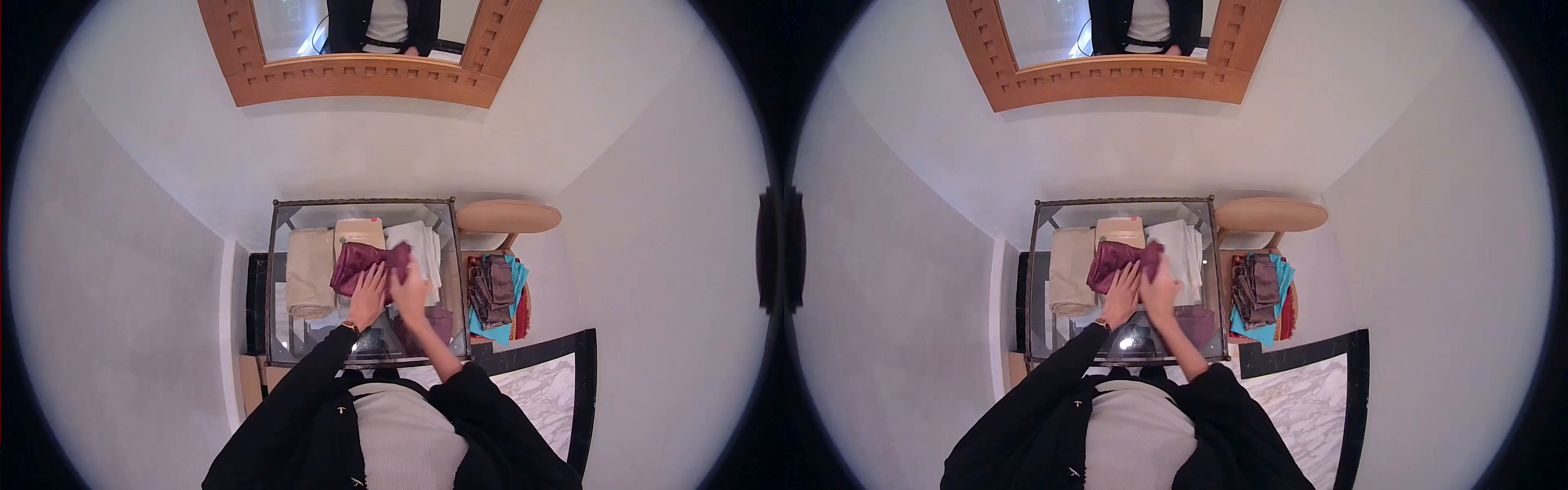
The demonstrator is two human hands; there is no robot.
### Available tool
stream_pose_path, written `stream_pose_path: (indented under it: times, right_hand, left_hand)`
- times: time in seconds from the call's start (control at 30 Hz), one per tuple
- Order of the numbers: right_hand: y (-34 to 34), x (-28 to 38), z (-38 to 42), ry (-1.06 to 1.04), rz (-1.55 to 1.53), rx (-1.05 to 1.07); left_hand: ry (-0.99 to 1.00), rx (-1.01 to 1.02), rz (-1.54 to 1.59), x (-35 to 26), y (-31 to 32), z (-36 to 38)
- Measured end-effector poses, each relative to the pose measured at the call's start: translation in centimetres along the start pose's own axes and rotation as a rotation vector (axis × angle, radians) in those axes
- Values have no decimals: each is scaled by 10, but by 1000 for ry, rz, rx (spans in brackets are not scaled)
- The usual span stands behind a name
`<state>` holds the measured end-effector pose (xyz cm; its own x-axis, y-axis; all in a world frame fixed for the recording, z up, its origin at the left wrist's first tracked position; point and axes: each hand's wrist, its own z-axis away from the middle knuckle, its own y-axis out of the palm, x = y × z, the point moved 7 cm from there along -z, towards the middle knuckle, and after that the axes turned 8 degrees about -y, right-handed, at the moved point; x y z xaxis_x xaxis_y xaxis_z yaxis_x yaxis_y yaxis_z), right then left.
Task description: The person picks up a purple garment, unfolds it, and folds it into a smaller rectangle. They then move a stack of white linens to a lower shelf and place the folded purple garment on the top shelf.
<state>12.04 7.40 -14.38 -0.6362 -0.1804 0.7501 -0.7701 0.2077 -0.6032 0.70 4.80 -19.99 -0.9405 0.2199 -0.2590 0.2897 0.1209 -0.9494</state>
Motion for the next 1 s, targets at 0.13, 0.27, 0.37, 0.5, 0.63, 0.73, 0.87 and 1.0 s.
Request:
stream_pose_path:
  times: [0.13, 0.27, 0.37, 0.5, 0.63, 0.73, 0.87, 1.0]
  right_hand:
    - [72, 42, 8, -112, -1, 358]
    - [103, 54, 25, -420, -99, 486]
    - [58, 57, 16, -514, -303, 253]
    - [35, -44, 30, 117, -469, 44]
    - [51, -84, 51, 586, -967, 386]
    - [40, -69, 67, 688, -1224, 369]
    - [24, -70, 81, 846, -1451, 304]
    - [-2, -79, 92, 874, -1648, 133]
  left_hand:
    - [-36, -28, -20, -1, -7, 4]
    - [-189, 467, 93, 17, 33, 16]
    - [-212, 595, 138, 26, 48, 27]
    - [78, 121, -27, 20, 56, 31]
    - [182, 10, 74, -7, 52, 45]
    - [367, -43, 56, -45, 45, 66]
    - [145, 102, 382, -64, 21, 59]
    - [331, 51, 227, -92, -8, 51]
